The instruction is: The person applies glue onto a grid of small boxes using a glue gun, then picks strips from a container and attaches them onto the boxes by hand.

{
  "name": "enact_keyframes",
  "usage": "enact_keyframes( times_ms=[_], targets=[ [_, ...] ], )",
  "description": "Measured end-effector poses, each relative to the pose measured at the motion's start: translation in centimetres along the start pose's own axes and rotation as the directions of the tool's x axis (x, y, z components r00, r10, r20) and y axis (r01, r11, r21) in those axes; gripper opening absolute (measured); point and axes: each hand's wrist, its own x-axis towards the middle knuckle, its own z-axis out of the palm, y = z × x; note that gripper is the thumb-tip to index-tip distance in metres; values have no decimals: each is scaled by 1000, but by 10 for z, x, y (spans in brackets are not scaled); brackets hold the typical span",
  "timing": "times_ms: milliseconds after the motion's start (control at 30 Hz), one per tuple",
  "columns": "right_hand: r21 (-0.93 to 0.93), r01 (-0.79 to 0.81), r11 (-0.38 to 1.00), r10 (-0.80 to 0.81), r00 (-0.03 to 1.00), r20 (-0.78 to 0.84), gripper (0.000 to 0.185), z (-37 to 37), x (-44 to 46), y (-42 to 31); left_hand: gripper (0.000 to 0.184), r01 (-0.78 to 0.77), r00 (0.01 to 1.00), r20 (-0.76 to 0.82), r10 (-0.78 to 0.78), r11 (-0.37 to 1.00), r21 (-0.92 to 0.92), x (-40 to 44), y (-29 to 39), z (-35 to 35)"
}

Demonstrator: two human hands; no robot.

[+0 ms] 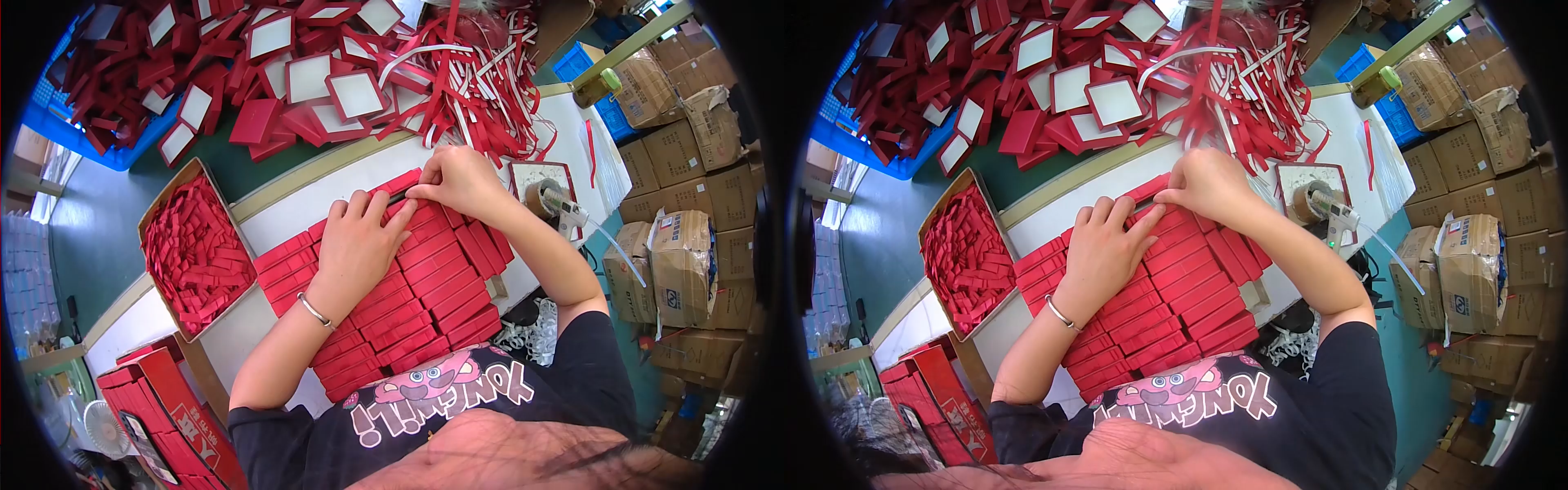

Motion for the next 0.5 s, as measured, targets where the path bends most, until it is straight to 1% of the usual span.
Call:
enact_keyframes(
  times_ms=[100, 200, 400, 500],
  targets=[
    [19, -19, 1000, 18, 999, 46, 29, -6, 6, 0, 46, -2, 1000, -18, 2, 1000, -2, 0, 0, 1],
    [27, 56, 998, -58, 997, 44, 27, -4, 10, 9, 47, 0, 1000, -27, 0, 1000, -10, 0, -1, 2],
    [108, 85, 990, -97, 989, 108, 22, -5, 12, 17, 47, 5, 1000, -27, -5, 1000, -19, 0, 0, 2],
    [105, 127, 986, -134, 989, 59, 16, -10, 4, 14, 48, 1, 999, -35, -2, 1000, -13, 0, 0, 2]
  ],
)
